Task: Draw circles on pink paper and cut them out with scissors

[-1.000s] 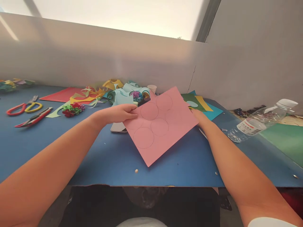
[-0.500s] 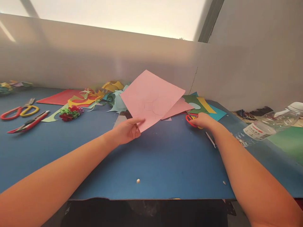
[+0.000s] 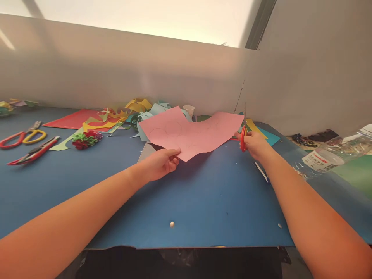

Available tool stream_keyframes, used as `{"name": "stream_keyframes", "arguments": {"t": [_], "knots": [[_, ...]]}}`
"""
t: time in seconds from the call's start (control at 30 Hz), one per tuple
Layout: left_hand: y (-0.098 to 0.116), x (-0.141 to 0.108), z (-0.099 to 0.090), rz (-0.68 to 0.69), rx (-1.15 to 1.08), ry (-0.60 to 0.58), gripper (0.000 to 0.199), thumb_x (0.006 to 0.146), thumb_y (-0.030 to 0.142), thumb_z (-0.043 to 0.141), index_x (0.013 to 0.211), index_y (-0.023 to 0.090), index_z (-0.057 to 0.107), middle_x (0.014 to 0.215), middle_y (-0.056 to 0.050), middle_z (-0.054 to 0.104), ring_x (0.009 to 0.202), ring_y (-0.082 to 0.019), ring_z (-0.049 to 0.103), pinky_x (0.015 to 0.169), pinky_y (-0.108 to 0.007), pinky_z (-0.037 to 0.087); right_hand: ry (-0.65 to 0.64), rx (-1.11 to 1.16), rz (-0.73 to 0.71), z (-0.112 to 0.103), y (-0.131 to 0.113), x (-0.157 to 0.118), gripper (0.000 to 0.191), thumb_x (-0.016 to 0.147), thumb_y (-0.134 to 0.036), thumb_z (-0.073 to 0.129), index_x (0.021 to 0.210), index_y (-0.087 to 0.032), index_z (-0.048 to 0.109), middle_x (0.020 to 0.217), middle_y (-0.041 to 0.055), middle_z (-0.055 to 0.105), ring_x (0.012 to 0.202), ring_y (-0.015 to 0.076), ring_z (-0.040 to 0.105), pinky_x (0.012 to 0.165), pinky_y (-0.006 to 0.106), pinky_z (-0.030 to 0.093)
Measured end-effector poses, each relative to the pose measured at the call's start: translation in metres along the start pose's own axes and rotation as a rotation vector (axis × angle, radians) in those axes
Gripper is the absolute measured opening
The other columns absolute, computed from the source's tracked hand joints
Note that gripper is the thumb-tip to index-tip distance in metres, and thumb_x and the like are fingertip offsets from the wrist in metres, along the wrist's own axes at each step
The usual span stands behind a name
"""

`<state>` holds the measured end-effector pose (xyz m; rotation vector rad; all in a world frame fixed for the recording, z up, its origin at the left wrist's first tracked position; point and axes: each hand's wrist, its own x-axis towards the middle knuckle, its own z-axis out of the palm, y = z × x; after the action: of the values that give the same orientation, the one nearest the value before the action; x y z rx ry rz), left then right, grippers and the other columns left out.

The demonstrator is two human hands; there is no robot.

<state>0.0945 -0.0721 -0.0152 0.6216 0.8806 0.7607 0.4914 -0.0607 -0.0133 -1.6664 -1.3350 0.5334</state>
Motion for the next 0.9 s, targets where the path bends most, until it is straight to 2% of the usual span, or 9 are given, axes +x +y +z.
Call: {"name": "stream_keyframes", "arguments": {"t": [0.1, 0.17, 0.3, 0.47, 0.57, 0.73, 0.8, 0.9], "knots": [[-0.003, -0.005, 0.005, 0.062, -0.033, -0.035, 0.014, 0.096, 0.012, 0.074, 0.091, 0.015, 0.062, 0.084, 0.002, 0.062, 0.065, -0.007, 0.059, 0.049, -0.014, 0.047, 0.022, 0.092, 0.025, 0.004, -0.012, -0.007, 0.054, 0.082, -0.075, 0.081, 0.087, -0.028, 0.054, 0.065, -0.0012, 0.052, 0.058, 0.0209, 0.052, 0.054, 0.037, 0.047], [-0.003, -0.009, 0.009, 0.059, -0.052, -0.062, 0.018, 0.091, 0.012, 0.076, 0.086, 0.017, 0.059, 0.082, 0.001, 0.061, 0.064, -0.008, 0.059, 0.045, -0.013, 0.045, 0.020, 0.143, 0.031, 0.006, -0.020, -0.012, 0.060, 0.078, -0.082, 0.079, 0.087, -0.030, 0.053, 0.064, -0.0023, 0.048, 0.059, 0.0210, 0.050, 0.054, 0.037, 0.046], [-0.003, -0.009, 0.014, -0.085, -0.028, -0.090, 0.021, 0.095, 0.026, 0.073, 0.083, 0.017, 0.058, 0.076, -0.002, 0.056, 0.055, -0.007, 0.052, 0.035, -0.010, 0.032, -0.008, 0.242, 0.039, 0.009, -0.038, -0.023, 0.066, 0.073, -0.090, 0.076, 0.085, -0.030, 0.050, 0.064, -0.0041, 0.040, 0.056, 0.0194, 0.045, 0.054, 0.036, 0.045], [-0.010, -0.004, 0.014, -0.171, 0.053, -0.098, 0.019, 0.093, 0.015, 0.075, 0.084, 0.017, 0.057, 0.077, -0.003, 0.059, 0.055, -0.006, 0.055, 0.039, -0.009, 0.040, 0.013, 0.345, -0.003, 0.013, -0.061, -0.041, 0.066, 0.078, -0.092, 0.069, 0.083, -0.030, 0.046, 0.073, 0.0004, 0.044, 0.063, 0.0222, 0.050, 0.058, 0.040, 0.048], [-0.011, -0.006, 0.014, -0.183, 0.079, -0.118, 0.024, 0.088, 0.013, 0.080, 0.083, 0.017, 0.057, 0.074, -0.001, 0.055, 0.054, -0.006, 0.053, 0.038, -0.009, 0.037, 0.002, 0.386, -0.015, 0.016, -0.071, -0.052, 0.066, 0.079, -0.092, 0.068, 0.082, -0.030, 0.045, 0.077, 0.0020, 0.047, 0.064, 0.0220, 0.050, 0.057, 0.041, 0.047], [-0.005, -0.002, 0.013, -0.191, 0.091, -0.131, 0.033, 0.096, 0.035, 0.079, 0.082, 0.019, 0.054, 0.073, 0.002, 0.049, 0.051, -0.003, 0.041, 0.038, -0.007, 0.033, -0.069, 0.448, -0.009, 0.025, -0.081, -0.063, 0.066, 0.080, -0.091, 0.071, 0.081, -0.029, 0.047, 0.075, -0.0007, 0.042, 0.060, 0.0189, 0.042, 0.054, 0.038, 0.041], [-0.005, 0.002, 0.012, -0.172, 0.125, -0.128, 0.031, 0.097, 0.029, 0.077, 0.080, 0.019, 0.053, 0.070, 0.004, 0.045, 0.050, -0.002, 0.036, 0.037, -0.007, 0.027, -0.104, 0.463, 0.009, 0.029, -0.082, -0.066, 0.067, 0.079, -0.093, 0.069, 0.082, -0.029, 0.050, 0.073, -0.0014, 0.041, 0.059, 0.0184, 0.042, 0.053, 0.038, 0.041], [-0.009, 0.001, 0.013, -0.115, 0.232, -0.138, 0.029, 0.090, 0.016, 0.080, 0.076, 0.018, 0.055, 0.066, 0.006, 0.042, 0.048, -0.002, 0.033, 0.038, -0.011, 0.021, -0.150, 0.480, 0.031, 0.032, -0.082, -0.069, 0.069, 0.076, -0.095, 0.070, 0.083, -0.028, 0.052, 0.071, -0.0027, 0.040, 0.057, 0.0170, 0.041, 0.051, 0.037, 0.041]]}}
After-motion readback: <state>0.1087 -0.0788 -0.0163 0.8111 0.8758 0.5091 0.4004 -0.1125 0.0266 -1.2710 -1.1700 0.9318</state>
